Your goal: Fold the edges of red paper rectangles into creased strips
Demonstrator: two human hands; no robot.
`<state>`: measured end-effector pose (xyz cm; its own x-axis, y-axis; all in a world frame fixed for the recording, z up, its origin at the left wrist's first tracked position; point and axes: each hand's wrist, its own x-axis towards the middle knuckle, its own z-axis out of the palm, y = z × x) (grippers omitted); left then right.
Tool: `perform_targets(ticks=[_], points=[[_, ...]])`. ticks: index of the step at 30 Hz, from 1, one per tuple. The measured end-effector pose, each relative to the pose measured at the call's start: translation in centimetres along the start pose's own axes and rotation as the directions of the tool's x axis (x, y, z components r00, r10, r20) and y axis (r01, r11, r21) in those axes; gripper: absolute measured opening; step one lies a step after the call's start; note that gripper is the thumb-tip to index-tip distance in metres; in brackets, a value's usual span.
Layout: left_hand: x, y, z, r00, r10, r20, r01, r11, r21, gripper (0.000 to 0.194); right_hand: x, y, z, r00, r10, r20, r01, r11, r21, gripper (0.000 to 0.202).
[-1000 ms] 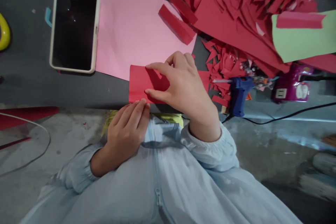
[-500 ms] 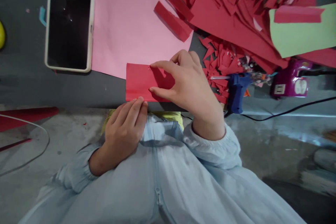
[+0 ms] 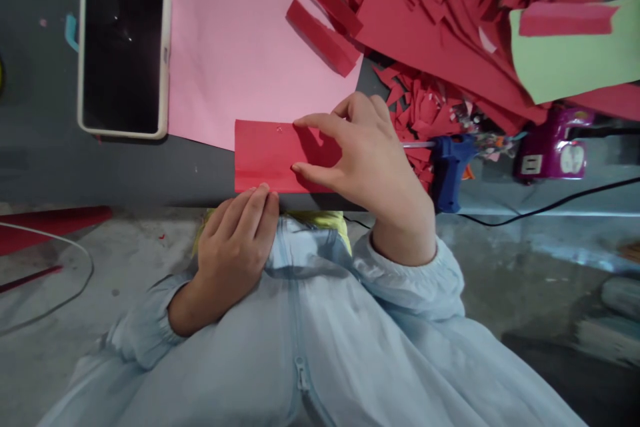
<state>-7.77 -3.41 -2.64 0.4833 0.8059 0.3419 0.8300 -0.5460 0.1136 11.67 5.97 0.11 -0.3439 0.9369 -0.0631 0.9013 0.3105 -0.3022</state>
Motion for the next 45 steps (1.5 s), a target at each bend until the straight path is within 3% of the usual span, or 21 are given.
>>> perform_targets(ticks=[10, 23, 33, 45], points=[[1.2, 1.0, 0.5, 0.996, -0.036, 0.079, 0.022, 0.985, 0.170, 0.037, -0.6, 1.2, -0.5, 1.000, 0.026, -0.006, -0.026, 0.999, -0.031, 0.051], [1.6, 1.9, 0.7, 0.990, -0.095, 0.101, 0.078, 0.983, 0.163, 0.043, -1.2, 2.6, -0.6, 1.000, 0.014, -0.023, -0.014, 1.000, 0.006, 0.048], [2.8, 3.2, 1.8, 0.993, 0.108, 0.048, -0.109, 0.994, 0.019, 0.034, -1.2, 2.7, -0.9, 1.000, 0.024, 0.005, -0.024, 0.999, 0.022, 0.047], [3.1, 3.4, 1.7, 0.994, 0.099, 0.053, -0.103, 0.992, 0.073, 0.032, -1.6, 3.6, -1.3, 0.999, 0.043, 0.007, -0.043, 0.999, 0.023, 0.050]])
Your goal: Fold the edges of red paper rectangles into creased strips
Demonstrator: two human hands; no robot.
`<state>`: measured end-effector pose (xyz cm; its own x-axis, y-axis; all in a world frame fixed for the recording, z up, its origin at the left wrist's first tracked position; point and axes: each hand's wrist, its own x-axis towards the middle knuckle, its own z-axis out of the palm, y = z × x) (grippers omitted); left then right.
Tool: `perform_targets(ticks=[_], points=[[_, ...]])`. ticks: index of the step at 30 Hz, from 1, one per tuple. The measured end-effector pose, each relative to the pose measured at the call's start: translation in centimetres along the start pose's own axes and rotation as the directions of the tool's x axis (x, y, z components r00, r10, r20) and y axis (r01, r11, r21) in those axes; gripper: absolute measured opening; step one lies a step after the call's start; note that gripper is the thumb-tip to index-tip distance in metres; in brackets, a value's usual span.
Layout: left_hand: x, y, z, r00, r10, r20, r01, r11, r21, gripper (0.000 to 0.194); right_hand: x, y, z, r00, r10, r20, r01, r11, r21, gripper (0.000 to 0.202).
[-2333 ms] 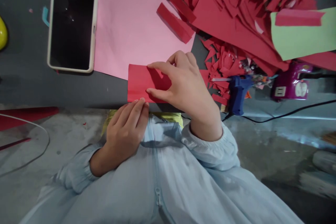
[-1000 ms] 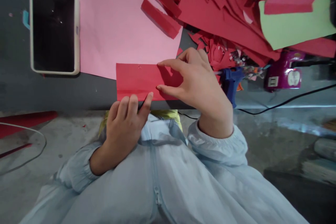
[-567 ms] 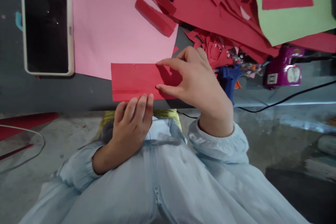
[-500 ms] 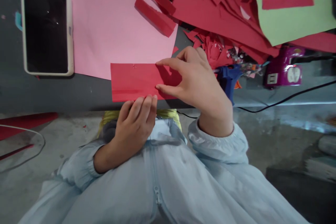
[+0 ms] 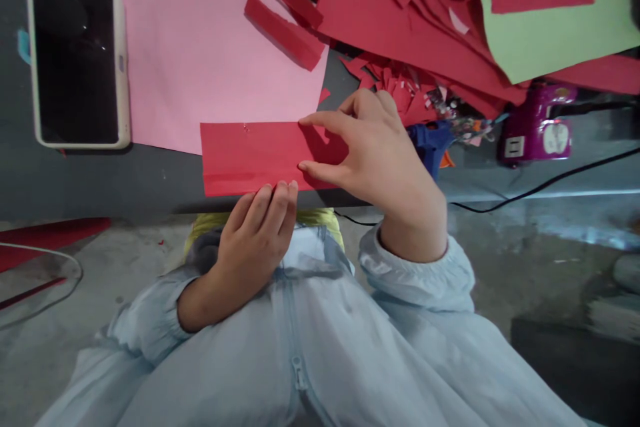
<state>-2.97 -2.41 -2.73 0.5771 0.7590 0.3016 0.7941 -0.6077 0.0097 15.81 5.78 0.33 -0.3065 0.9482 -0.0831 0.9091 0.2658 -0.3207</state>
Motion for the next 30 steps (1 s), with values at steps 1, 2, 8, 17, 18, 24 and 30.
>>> perform_targets(ticks=[1, 2, 8, 17, 18, 24, 30], points=[[0.0, 0.0, 0.0, 1.000, -0.001, 0.008, 0.001, 1.000, -0.005, 0.033, 0.0, 0.1, -0.1, 1.000, 0.000, 0.001, 0.000, 1.000, -0.004, 0.051], [0.0, 0.0, 0.0, 1.000, -0.002, 0.013, 0.002, 1.000, -0.010, 0.034, 0.0, 0.2, -0.1, 1.000, 0.001, 0.003, -0.001, 1.000, -0.008, 0.051], [0.0, 0.1, 0.0, 1.000, -0.007, 0.026, 0.007, 1.000, 0.021, 0.035, -0.2, 0.4, -0.4, 0.999, 0.036, -0.001, -0.036, 0.998, -0.042, 0.053], [-0.1, 0.2, 0.0, 0.995, -0.029, 0.095, 0.033, 0.999, -0.035, 0.041, -0.6, 1.2, -0.8, 0.999, 0.053, -0.003, -0.053, 0.998, -0.032, 0.049], [-0.1, 0.2, 0.0, 0.995, -0.025, 0.102, 0.027, 0.999, -0.019, 0.041, -0.7, 1.3, -0.8, 0.998, 0.056, 0.001, -0.056, 0.998, -0.032, 0.050], [0.0, 0.1, 0.0, 0.998, -0.008, 0.069, 0.007, 1.000, 0.021, 0.041, -1.2, 2.1, -1.0, 0.998, 0.064, -0.002, -0.064, 0.997, -0.041, 0.043], [-0.1, 0.2, -0.1, 0.995, -0.032, 0.098, 0.032, 0.999, 0.000, 0.042, -1.7, 2.9, -1.1, 0.996, 0.076, -0.036, -0.078, 0.995, -0.055, 0.038]])
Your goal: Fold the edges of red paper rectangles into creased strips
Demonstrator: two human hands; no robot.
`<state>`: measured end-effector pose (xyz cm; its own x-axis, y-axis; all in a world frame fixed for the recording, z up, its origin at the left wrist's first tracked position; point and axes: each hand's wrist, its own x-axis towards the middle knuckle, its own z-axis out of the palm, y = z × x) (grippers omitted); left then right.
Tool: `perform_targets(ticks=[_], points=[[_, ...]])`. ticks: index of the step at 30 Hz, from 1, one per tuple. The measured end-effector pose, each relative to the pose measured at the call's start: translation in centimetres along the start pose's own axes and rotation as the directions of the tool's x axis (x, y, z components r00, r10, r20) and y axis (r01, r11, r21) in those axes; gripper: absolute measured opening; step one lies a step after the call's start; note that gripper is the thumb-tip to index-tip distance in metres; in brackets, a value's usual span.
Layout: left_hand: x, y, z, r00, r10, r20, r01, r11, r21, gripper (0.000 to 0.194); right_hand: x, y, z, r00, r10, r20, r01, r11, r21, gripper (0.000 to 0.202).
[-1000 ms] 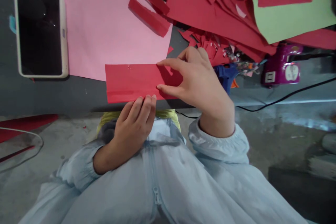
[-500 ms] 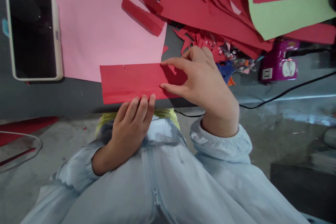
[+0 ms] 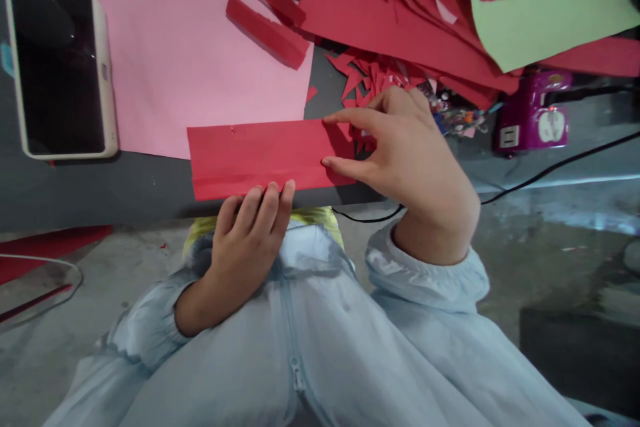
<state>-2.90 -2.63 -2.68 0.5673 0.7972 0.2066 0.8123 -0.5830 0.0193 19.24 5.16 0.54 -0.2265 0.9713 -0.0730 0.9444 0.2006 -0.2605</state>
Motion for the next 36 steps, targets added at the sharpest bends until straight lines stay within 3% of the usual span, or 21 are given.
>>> perform_targets(ticks=[17, 36], points=[[0.1, -0.1, -0.1, 1.000, 0.008, 0.000, -0.008, 0.999, 0.046, 0.040, -0.8, 1.8, -0.7, 0.999, 0.053, -0.009, -0.053, 0.998, -0.025, 0.043], [0.2, -0.3, -0.1, 1.000, 0.017, 0.001, -0.017, 0.999, 0.047, 0.042, -0.9, 3.1, -0.7, 1.000, 0.022, 0.008, -0.022, 0.999, 0.031, 0.043]])
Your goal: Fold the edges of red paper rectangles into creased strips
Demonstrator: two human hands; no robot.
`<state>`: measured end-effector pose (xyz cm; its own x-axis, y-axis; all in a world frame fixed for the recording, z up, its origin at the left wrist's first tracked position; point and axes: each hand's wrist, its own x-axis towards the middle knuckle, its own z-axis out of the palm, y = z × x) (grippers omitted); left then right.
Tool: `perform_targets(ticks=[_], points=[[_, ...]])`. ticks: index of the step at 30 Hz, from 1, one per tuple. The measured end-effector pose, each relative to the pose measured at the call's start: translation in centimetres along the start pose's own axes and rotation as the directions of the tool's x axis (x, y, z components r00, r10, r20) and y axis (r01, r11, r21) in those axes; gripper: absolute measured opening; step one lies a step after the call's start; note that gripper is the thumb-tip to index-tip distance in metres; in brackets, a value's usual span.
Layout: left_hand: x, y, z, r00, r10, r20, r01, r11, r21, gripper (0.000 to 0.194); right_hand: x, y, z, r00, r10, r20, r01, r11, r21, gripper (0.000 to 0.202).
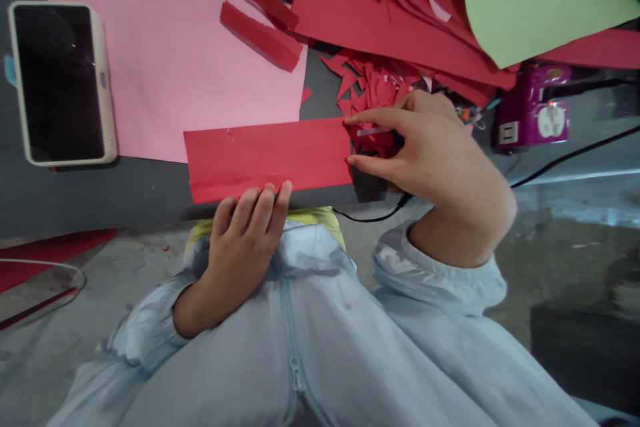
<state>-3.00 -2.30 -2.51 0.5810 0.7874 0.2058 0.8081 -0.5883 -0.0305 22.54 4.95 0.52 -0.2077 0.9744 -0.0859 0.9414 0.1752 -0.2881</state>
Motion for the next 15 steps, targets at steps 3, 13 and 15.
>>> perform_targets(ticks=[3, 13, 15], points=[[0.0, 0.0, 0.0, 1.000, 0.000, -0.006, 0.000, 1.000, -0.007, 0.041, -0.1, 0.1, 0.1, 1.000, 0.001, -0.023, -0.001, 1.000, -0.009, 0.043], [-0.1, 0.0, 0.1, 1.000, -0.002, 0.001, 0.002, 0.999, -0.037, 0.042, 0.1, -0.8, -0.3, 1.000, 0.006, -0.001, -0.006, 0.997, -0.075, 0.042], [-0.1, 0.0, 0.2, 1.000, -0.003, 0.002, 0.003, 0.999, -0.033, 0.042, 0.3, -1.0, -0.4, 1.000, -0.004, 0.008, 0.004, 0.996, -0.085, 0.043]])
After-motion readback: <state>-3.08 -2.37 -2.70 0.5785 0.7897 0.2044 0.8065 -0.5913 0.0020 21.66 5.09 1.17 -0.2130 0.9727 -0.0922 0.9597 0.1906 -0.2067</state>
